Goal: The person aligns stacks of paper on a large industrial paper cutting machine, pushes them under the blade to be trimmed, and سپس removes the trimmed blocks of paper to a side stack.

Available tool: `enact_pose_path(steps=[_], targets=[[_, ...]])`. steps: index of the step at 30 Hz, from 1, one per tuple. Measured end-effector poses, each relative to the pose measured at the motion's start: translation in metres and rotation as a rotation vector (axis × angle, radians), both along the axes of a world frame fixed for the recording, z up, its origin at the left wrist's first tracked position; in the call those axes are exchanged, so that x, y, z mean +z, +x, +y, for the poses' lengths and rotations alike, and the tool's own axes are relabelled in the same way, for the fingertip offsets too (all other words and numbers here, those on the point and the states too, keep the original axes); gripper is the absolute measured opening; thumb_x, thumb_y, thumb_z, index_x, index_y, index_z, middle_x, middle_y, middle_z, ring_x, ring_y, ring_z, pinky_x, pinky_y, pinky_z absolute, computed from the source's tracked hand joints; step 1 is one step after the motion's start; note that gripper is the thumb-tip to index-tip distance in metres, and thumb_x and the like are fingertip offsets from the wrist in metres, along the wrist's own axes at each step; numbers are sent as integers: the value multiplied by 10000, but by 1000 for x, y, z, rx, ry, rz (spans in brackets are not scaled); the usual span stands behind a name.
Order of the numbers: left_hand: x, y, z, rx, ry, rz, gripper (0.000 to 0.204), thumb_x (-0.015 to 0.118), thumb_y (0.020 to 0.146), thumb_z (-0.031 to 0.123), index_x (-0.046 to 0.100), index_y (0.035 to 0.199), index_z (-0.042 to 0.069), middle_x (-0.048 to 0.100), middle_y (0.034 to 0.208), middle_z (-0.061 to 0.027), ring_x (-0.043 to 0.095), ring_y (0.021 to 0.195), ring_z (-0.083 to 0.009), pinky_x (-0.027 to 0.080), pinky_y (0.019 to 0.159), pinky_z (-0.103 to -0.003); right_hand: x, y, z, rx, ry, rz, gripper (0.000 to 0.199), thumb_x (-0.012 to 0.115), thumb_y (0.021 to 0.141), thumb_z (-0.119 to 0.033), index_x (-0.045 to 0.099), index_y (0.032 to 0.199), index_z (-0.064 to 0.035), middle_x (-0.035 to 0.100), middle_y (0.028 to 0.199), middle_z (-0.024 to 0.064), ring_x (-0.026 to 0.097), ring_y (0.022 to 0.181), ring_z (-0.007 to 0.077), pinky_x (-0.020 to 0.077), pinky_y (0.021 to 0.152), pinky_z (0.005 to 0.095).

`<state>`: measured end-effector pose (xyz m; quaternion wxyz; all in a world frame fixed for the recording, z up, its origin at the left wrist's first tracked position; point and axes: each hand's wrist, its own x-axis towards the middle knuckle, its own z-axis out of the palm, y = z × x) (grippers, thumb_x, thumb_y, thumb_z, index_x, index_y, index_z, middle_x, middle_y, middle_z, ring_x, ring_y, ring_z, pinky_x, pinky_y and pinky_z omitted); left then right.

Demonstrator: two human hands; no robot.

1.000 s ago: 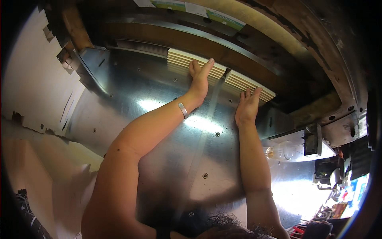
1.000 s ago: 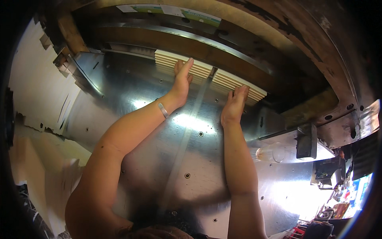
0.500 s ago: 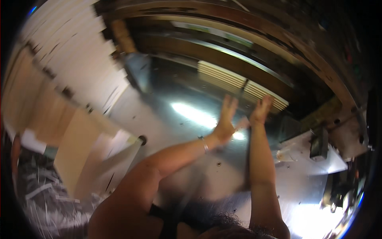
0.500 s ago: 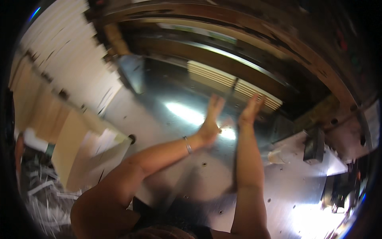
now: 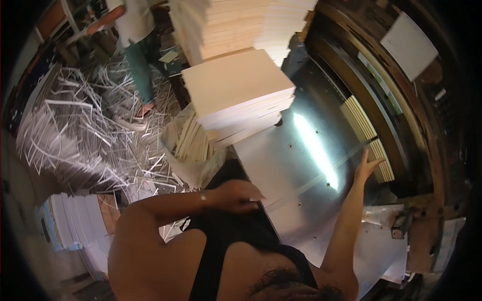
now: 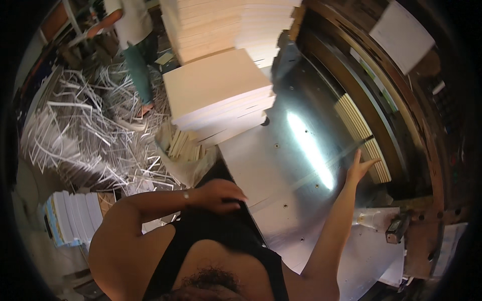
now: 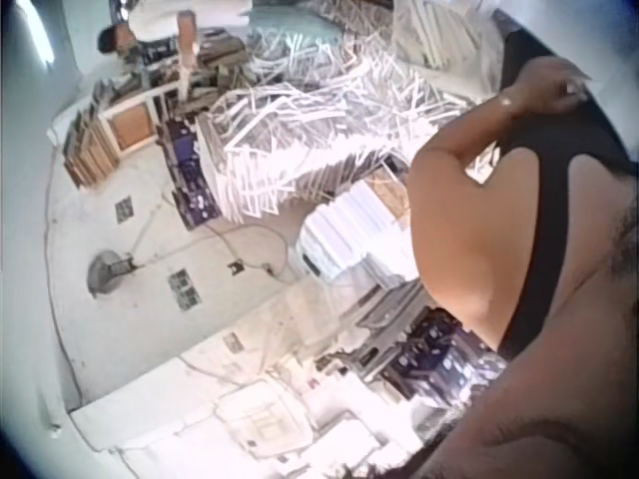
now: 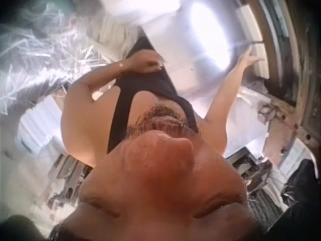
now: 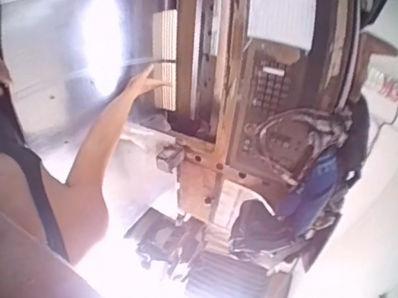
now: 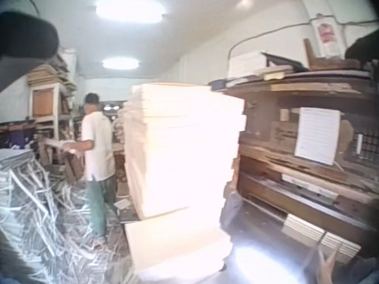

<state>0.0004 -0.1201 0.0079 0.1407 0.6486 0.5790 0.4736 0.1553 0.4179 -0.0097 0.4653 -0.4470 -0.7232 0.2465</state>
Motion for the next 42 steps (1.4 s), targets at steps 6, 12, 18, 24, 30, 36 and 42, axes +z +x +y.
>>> enact_pose_path(steps=[6, 12, 18, 24, 30, 36, 42], targets=[[-89, -44, -68, 723, -154, -394, 242, 705, 960, 150, 713, 1183, 55, 737, 1072, -85, 715, 965, -226, 563, 847, -356, 1, 30, -96, 320, -83, 24, 1107, 743, 974, -339, -67, 1669, -44, 216, 1676, 328, 331, 1530, 427, 298, 1233, 456], [-145, -127, -27, 833, -51, -1567, 395, 457, 1095, 363, 531, 1407, 132, 604, 1403, -91, 591, 1262, -280, 497, 1059, -456, 12, 66, -215, 358, -81, -339, 1132, 839, 798, -136, 126, 1671, -37, 351, 1640, 268, 358, 1515, 412, 290, 1256, 435], [-187, -192, -13, 422, 418, -1817, 409, 442, 1098, 356, 566, 1378, 86, 648, 1325, -86, 640, 1209, -276, 572, 986, -445, 67, 96, -356, 411, 29, -841, 1227, 916, 662, -492, 290, 1649, -119, 365, 1637, 230, 295, 1535, 432, 171, 1273, 589], [-188, -205, -17, 356, 416, -1941, 413, 447, 1095, 358, 569, 1378, 82, 648, 1330, -90, 637, 1216, -281, 565, 995, -452, 53, 134, -430, 187, -66, -1019, 1188, 932, 638, -453, 341, 1636, -196, 312, 1674, 185, 265, 1553, 427, 169, 1271, 607], [-189, -212, -31, 377, 376, -1946, 418, 452, 1093, 359, 573, 1377, 78, 649, 1336, -95, 633, 1222, -285, 557, 1004, -459, 55, 134, -429, 194, -89, -925, 1146, 921, 666, -388, 335, 1632, -196, 308, 1671, 202, 268, 1549, 435, 164, 1262, 639], [-192, -211, -32, 369, 345, -1957, 422, 458, 1090, 361, 576, 1376, 74, 649, 1342, -99, 630, 1229, -290, 550, 1014, -466, 53, 143, -423, 290, -82, -956, 1145, 900, 691, -392, 296, 1644, -195, 272, 1671, 254, 236, 1553, 471, 141, 1260, 658], [-194, -221, -29, 369, 331, -1954, 427, 463, 1088, 362, 579, 1375, 69, 649, 1348, -103, 626, 1235, -294, 543, 1023, -473, 52, 141, -422, 283, -91, -954, 1137, 899, 688, -355, 299, 1642, -203, 271, 1673, 243, 238, 1555, 466, 145, 1255, 667]])
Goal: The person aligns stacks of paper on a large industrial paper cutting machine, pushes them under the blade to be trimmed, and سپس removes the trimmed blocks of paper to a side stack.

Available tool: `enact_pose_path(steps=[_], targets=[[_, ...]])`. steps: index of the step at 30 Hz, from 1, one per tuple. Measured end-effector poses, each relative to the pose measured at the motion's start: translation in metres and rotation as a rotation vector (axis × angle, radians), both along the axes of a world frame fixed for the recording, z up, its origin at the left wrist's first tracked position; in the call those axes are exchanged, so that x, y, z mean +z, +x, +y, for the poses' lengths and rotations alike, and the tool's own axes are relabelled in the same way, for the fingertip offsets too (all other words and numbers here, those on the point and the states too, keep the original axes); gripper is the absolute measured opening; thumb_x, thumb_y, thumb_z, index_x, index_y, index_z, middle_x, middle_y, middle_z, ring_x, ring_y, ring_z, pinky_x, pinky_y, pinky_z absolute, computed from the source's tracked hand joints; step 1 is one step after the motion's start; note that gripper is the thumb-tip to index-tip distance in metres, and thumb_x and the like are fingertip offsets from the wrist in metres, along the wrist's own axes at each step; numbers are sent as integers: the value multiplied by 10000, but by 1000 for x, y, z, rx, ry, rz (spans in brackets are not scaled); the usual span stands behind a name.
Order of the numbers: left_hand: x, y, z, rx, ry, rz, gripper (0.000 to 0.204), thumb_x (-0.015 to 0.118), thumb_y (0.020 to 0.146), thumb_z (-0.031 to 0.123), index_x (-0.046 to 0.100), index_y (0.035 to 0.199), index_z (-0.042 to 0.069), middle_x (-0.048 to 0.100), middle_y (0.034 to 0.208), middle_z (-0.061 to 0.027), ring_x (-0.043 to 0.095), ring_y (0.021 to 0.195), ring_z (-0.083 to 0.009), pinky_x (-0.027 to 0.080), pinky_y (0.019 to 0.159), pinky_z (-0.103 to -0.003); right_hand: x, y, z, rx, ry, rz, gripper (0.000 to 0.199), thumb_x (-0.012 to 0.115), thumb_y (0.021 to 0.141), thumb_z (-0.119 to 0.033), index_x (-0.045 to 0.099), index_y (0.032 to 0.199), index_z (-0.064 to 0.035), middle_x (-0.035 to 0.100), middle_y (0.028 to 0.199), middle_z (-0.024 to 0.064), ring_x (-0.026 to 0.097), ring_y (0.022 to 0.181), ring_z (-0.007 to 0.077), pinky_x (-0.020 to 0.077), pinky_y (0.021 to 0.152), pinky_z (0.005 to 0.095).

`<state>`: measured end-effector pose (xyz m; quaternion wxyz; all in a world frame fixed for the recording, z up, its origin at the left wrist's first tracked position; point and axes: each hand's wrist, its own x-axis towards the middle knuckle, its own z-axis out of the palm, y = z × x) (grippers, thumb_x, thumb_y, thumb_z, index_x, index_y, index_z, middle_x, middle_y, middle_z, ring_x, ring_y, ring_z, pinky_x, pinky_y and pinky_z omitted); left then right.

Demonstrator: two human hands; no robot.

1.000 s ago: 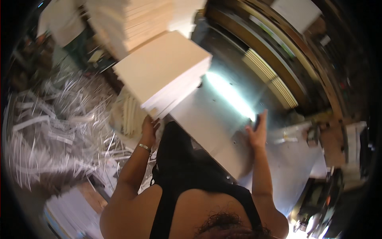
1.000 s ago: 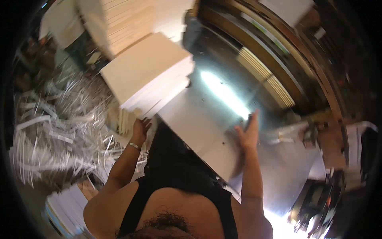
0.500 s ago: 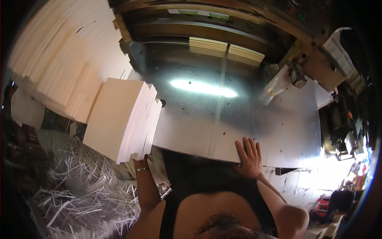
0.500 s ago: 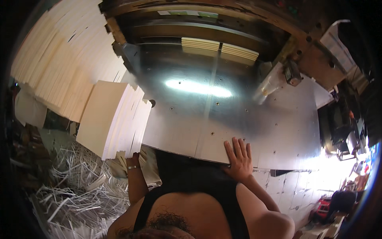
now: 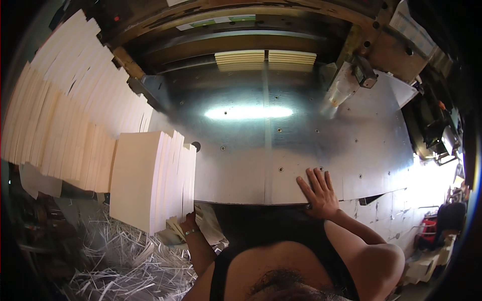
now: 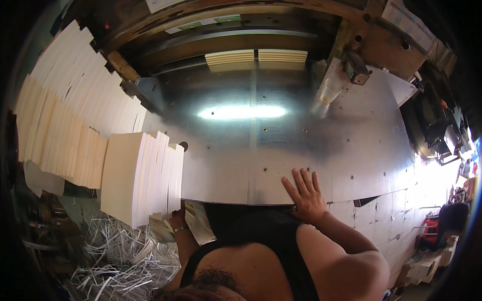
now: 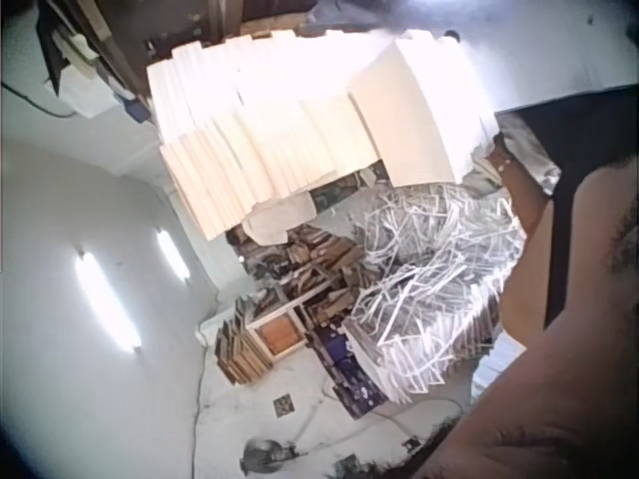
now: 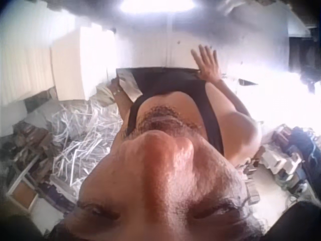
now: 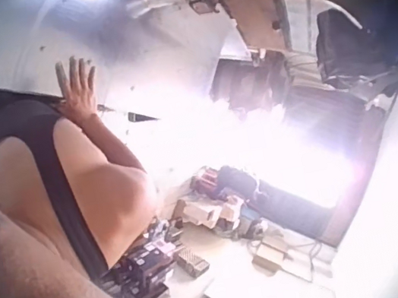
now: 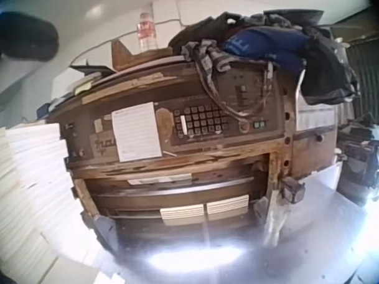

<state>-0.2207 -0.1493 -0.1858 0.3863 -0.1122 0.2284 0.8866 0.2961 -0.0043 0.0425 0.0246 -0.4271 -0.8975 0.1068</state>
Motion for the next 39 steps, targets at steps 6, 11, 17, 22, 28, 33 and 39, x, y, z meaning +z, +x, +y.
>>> enact_pose_path(steps=[6, 11, 17, 22, 28, 33, 39], targets=[[1, -8, 1, -4, -12, 14, 432, 468, 1085, 364, 583, 1375, 65, 649, 1353, -108, 623, 1242, -299, 536, 1032, -481, -3, -4, -2, -31, 61, -36, 1116, 888, 685, -284, 310, 1638, -225, 300, 1667, 205, 265, 1555, 426, 183, 1246, 669], [-2, -9, 1, -10, -19, 14, 436, 473, 1083, 365, 585, 1374, 62, 649, 1358, -112, 620, 1247, -303, 530, 1040, -486, -3, -3, -2, -30, 74, -9, 1097, 865, 675, -230, 328, 1632, -227, 335, 1650, 198, 300, 1539, 431, 205, 1237, 671], [-4, -10, 2, -3, -16, 6, 440, 478, 1080, 367, 589, 1373, 58, 649, 1364, -116, 616, 1254, -308, 523, 1049, -494, -10, -3, -2, -32, 154, -11, 1077, 856, 676, -215, 348, 1625, -242, 358, 1642, 183, 329, 1528, 418, 241, 1226, 668], [-3, -7, 0, 9, -10, 0, 444, 483, 1078, 368, 591, 1373, 54, 649, 1369, -120, 613, 1259, -311, 517, 1057, -499, -6, -3, -2, -43, 103, -1, 1059, 838, 683, -188, 355, 1623, -242, 369, 1637, 178, 347, 1518, 418, 251, 1223, 664], [-2, -3, -2, 13, -8, -10, 449, 488, 1076, 370, 595, 1372, 50, 649, 1375, -124, 610, 1265, -316, 510, 1066, -507, -7, -3, -1, -39, 108, -17, 1035, 824, 695, -169, 365, 1619, -242, 373, 1635, 179, 358, 1513, 417, 252, 1226, 658], [0, -2, -3, 23, -7, -16, 453, 492, 1074, 371, 597, 1372, 47, 649, 1379, -128, 607, 1271, -320, 504, 1074, -512, -5, -4, -1, -41, 100, -3, 1011, 817, 705, -160, 379, 1612, -238, 377, 1633, 181, 363, 1508, 415, 255, 1224, 656], [-1, -4, 1, 20, 7, -16, 458, 498, 1071, 373, 601, 1371, 42, 649, 1385, -132, 603, 1277, -324, 496, 1083, -520, -8, -5, -3, -64, 124, 19, 989, 820, 706, -166, 400, 1597, -242, 386, 1627, 177, 368, 1503, 417, 258, 1224, 654]])
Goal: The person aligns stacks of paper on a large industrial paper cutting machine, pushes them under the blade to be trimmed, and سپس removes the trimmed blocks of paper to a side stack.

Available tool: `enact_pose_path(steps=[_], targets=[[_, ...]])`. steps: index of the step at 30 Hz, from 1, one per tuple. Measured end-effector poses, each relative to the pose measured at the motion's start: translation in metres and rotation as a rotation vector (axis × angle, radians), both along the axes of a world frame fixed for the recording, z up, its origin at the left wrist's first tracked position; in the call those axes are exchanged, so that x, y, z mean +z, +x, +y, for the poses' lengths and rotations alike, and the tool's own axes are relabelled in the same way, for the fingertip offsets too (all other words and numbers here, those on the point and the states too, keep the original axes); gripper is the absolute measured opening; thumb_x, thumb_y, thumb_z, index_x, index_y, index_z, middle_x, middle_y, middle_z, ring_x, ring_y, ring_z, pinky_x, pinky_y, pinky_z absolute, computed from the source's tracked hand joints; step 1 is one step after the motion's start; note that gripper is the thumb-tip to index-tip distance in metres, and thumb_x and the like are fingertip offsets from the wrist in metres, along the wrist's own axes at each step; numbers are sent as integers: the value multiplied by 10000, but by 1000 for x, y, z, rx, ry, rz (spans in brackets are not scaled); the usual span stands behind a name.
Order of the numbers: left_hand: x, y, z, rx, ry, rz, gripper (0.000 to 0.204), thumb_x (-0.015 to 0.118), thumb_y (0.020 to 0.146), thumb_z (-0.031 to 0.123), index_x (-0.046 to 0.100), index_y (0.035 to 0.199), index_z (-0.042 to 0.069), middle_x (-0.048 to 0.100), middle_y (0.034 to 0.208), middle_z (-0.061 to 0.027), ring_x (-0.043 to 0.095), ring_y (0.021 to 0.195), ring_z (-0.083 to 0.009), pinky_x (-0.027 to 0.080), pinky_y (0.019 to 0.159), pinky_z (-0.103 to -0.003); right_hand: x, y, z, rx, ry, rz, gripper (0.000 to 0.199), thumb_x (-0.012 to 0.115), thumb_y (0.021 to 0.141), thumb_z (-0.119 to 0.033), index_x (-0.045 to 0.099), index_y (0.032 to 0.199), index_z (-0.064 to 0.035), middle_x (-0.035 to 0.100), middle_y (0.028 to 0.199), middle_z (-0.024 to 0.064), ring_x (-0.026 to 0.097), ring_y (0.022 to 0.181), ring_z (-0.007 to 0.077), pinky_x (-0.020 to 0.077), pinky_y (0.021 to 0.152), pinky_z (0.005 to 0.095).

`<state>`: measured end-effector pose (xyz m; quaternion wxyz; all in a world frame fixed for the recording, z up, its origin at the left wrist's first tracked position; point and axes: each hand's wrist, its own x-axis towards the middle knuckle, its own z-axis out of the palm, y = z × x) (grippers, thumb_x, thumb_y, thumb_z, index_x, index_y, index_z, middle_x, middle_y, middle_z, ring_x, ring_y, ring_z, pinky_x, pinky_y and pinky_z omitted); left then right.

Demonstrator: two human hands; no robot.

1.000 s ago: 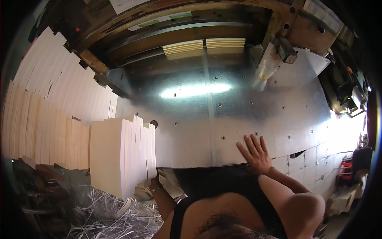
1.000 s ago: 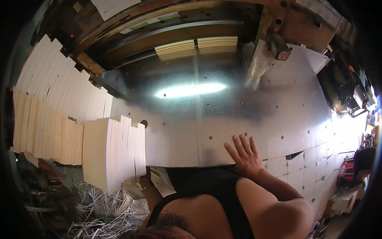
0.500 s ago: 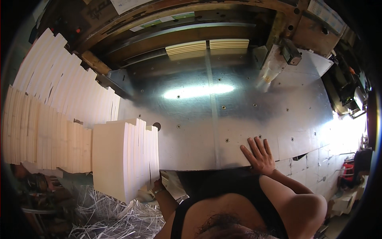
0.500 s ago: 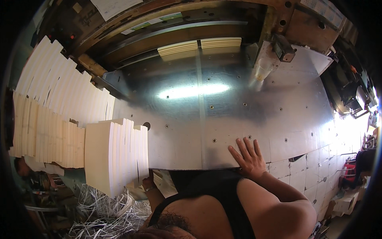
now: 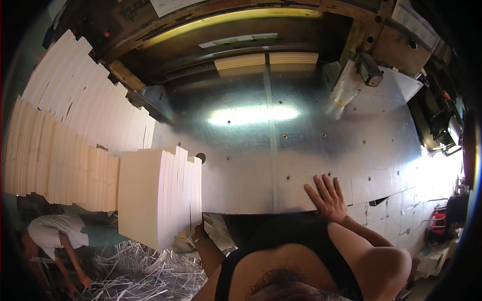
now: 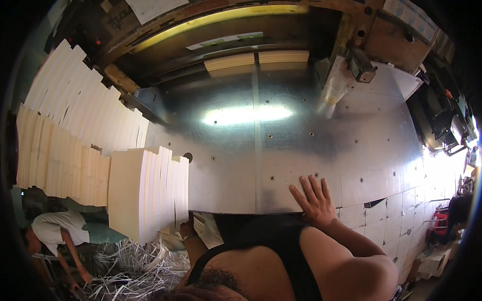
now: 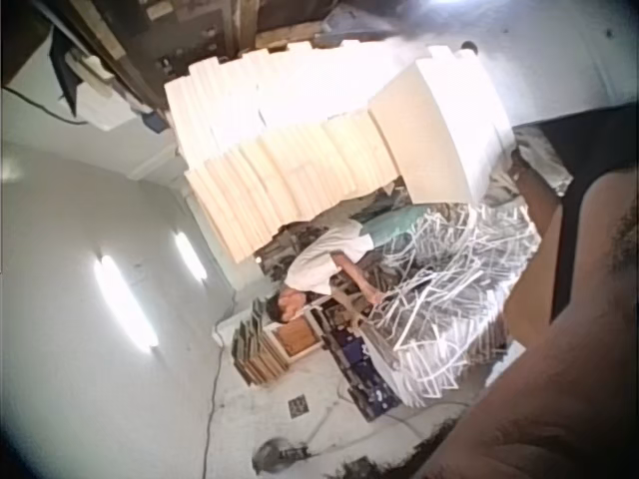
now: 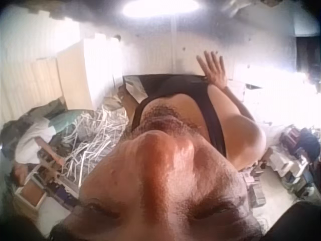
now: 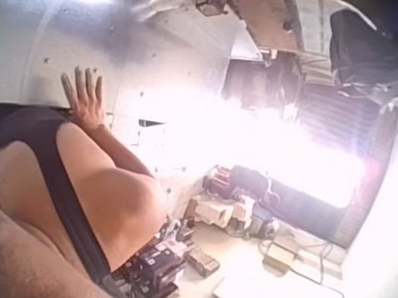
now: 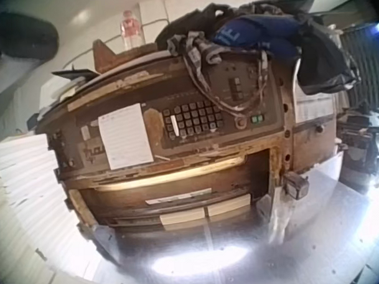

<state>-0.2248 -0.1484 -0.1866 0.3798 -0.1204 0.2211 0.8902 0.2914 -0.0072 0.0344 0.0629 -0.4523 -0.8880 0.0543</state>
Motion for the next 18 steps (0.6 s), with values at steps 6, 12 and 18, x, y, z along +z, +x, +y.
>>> enact_pose_path(steps=[6, 12, 18], targets=[[-1, -5, 0, -6, 19, -7, 463, 503, 1069, 375, 604, 1370, 38, 649, 1391, -136, 600, 1284, -329, 489, 1092, -527, 0, 0, 0, 13, 29, -3, 979, 816, 701, -164, 412, 1589, -236, 393, 1621, 178, 382, 1493, 421, 268, 1215, 656], [0, -5, -2, -4, 34, -15, 468, 508, 1066, 376, 607, 1370, 34, 649, 1397, -141, 596, 1290, -334, 482, 1101, -534, 2, 1, -1, 17, 11, 17, 981, 816, 692, -147, 420, 1585, -234, 402, 1618, 180, 381, 1494, 420, 272, 1213, 656], [-1, 1, 0, 4, 71, -47, 473, 514, 1064, 378, 611, 1369, 30, 649, 1403, -145, 593, 1297, -338, 475, 1110, -541, -1, 6, -3, 18, -11, -9, 1019, 841, 681, -170, 399, 1597, -237, 375, 1636, 181, 337, 1520, 426, 241, 1226, 656]])
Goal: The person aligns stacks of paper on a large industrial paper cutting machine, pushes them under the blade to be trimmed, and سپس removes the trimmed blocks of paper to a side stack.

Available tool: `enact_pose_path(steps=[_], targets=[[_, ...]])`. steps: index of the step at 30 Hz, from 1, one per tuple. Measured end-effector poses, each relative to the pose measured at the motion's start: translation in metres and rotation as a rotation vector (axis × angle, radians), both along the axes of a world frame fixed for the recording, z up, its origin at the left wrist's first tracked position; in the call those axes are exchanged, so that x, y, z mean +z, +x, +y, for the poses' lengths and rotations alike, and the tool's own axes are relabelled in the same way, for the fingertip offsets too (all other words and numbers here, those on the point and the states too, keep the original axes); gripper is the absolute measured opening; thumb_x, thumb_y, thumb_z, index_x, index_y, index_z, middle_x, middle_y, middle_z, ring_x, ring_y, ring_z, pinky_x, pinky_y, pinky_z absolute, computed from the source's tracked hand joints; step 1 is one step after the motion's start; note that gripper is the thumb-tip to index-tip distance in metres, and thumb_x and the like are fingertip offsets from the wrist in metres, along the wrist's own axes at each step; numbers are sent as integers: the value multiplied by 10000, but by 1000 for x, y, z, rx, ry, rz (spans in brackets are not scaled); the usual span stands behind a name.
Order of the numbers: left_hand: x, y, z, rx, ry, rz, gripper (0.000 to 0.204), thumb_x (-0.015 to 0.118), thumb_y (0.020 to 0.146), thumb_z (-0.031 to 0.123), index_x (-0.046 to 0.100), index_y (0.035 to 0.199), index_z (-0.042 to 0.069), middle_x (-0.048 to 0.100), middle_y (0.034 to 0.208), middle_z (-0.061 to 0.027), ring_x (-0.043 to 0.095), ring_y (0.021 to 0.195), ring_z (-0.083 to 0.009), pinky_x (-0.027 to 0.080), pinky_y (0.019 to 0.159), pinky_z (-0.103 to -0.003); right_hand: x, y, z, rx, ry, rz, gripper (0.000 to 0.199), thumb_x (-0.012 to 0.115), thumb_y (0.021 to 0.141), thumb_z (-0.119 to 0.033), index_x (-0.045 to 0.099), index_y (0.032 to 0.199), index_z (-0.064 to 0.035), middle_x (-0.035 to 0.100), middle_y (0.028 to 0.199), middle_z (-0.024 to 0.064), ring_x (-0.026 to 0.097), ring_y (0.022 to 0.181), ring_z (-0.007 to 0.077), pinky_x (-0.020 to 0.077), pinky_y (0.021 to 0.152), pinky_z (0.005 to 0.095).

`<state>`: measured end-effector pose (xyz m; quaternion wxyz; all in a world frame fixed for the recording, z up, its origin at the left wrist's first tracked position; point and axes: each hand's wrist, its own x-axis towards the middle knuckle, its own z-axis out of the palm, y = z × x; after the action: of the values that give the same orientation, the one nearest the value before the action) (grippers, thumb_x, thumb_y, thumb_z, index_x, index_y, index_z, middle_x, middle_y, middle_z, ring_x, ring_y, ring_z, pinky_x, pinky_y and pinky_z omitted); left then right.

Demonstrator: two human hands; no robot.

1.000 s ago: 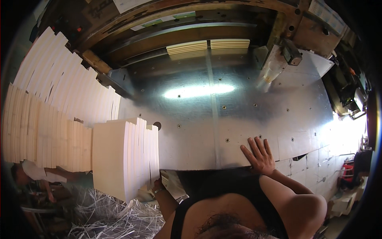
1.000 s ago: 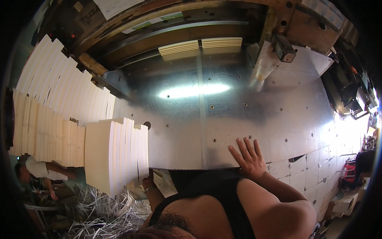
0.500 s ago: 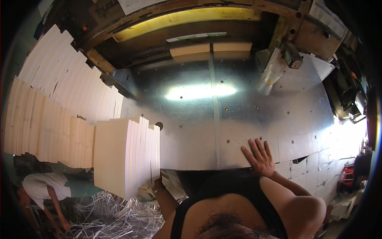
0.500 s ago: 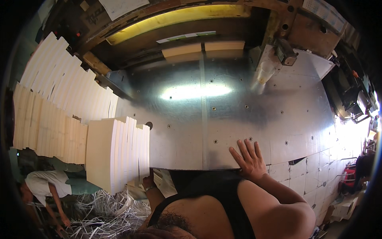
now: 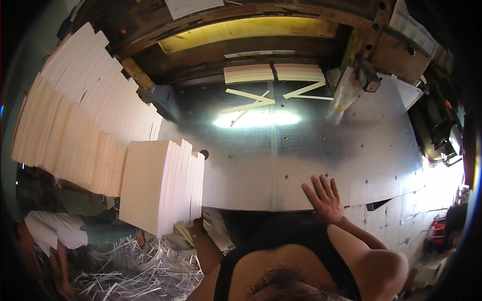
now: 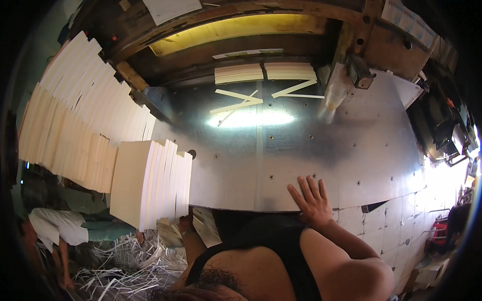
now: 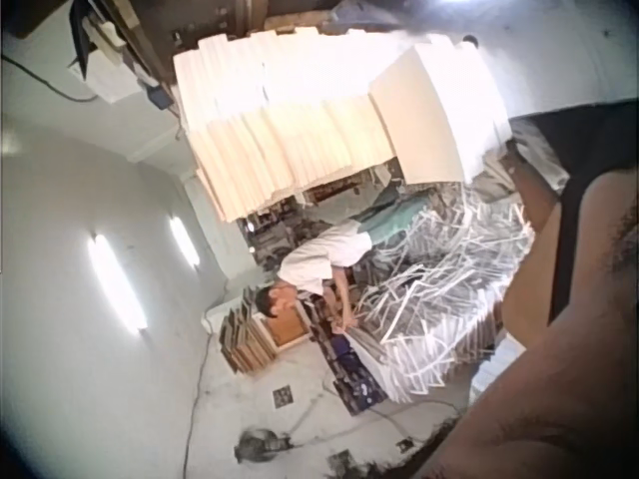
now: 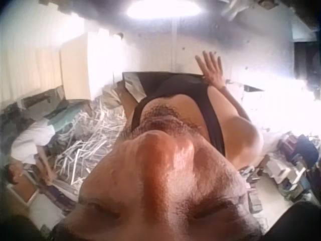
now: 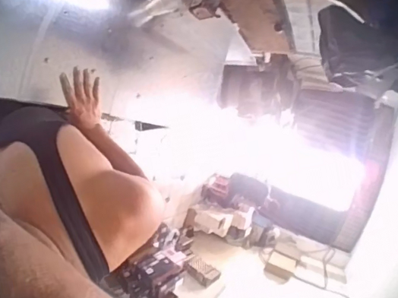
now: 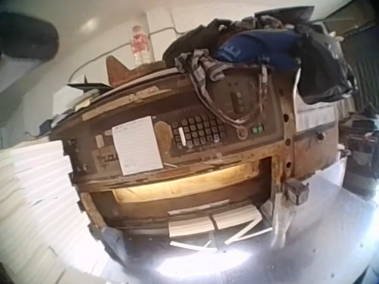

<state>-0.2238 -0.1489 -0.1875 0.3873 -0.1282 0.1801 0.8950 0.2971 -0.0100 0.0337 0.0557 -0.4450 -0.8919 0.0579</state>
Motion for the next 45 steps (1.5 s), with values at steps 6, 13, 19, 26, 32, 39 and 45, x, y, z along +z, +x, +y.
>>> enact_pose_path(steps=[6, 13, 19, 26, 32, 39, 45], targets=[[-17, 17, -3, -87, -698, 1290, 400, 540, 1051, 364, 644, 1260, 40, 683, 1281, -129, 630, 1168, -298, 519, 1008, -477, 6, -5, 3, 17, -33, -50, 1038, 890, 703, -332, 388, 1608, -249, 348, 1658, 170, 288, 1551, 409, 184, 1265, 616], [51, 165, 3, 125, -1048, 1373, 280, 668, 993, 239, 571, 828, 35, 505, 705, -21, 448, 658, -147, 392, 613, -341, 18, 3, 7, -51, -108, 240, 889, 881, 740, -478, 554, 1502, -157, 464, 1583, 166, 374, 1503, 392, 198, 1263, 581], [145, 228, 19, 92, -586, 1915, 203, 810, 851, 216, 644, 881, 102, 603, 921, -63, 586, 845, -286, 461, 767, -424, 12, -22, 50, 99, -143, 365, 821, 856, 785, -464, 577, 1478, -125, 508, 1535, 196, 443, 1445, 408, 258, 1218, 616], [199, 231, 88, 141, -556, 2171, 329, 796, 843, 374, 728, 1084, 161, 628, 1266, -97, 580, 1245, -329, 464, 1046, -488, 17, -95, 119, 299, -79, 216, 978, 846, 805, -461, 388, 1603, -133, 396, 1608, 241, 303, 1533, 438, 227, 1224, 650], [192, 230, 103, -9, -787, 2268, 374, 771, 831, 425, 751, 1146, 224, 628, 1388, -66, 548, 1344, -332, 426, 1127, -520, 31, -187, 215, 167, 22, 111, 1111, 918, 719, -407, 336, 1617, -107, 366, 1632, 246, 283, 1554, 405, 185, 1261, 606], [188, 226, 106, -122, -794, 2306, 326, 760, 856, 440, 733, 1104, 230, 642, 1326, -40, 571, 1311, -314, 442, 1103, -544, 37, -264, 387, 69, -38, 65, 1181, 986, 539, -525, 461, 1470, -23, 522, 1475, 201, 444, 1431, 359, 319, 1202, 529], [179, 224, 109, -111, -748, 2350, 344, 791, 846, 425, 719, 1114, 221, 656, 1292, -28, 596, 1273, -287, 466, 1080, -500, 18, -278, 452, -3, 163, 92, 1146, 885, 610, -698, 493, 1456, -31, 556, 1430, 198, 503, 1362, 368, 364, 1157, 510]])
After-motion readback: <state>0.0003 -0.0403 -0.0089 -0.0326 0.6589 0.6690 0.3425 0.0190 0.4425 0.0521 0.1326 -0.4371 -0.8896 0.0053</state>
